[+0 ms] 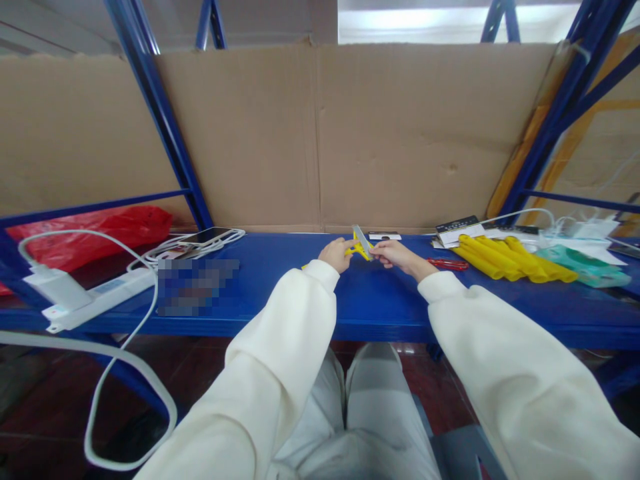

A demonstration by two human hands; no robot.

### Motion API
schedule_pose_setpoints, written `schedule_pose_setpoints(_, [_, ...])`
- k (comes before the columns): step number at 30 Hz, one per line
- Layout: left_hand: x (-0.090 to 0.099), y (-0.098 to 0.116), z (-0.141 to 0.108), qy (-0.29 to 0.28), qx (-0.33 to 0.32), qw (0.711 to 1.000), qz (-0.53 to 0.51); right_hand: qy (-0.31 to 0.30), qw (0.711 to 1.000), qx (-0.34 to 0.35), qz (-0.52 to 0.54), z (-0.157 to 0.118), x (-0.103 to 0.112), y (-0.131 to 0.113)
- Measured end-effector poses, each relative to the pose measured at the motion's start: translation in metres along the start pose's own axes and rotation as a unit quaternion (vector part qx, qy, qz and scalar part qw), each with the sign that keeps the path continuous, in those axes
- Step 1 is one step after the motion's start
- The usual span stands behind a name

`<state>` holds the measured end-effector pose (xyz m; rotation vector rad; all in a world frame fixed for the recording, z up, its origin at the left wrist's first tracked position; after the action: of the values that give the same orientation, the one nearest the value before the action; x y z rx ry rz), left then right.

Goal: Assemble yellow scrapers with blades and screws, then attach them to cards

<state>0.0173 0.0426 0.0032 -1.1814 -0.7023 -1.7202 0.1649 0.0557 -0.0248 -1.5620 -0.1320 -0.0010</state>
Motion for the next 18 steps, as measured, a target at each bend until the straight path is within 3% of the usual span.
schedule_pose_setpoints(18, [-0.011,0.004,0.002,-0.035,-0.041,0.998,0.035,-0.031,0.999,0.010,0.008,0.002,-0.003,0.003])
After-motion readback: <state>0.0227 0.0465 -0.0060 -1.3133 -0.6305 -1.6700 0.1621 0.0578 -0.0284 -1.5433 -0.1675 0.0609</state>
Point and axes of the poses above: each hand's wrist, its own z-axis towards the middle knuckle, its own x-axis out of the back of the hand, y = z × x, the point moved 7 cm from there along z, towards the middle knuckle, and after that the axes turned 10 degrees about z, right-handed, at the moved point
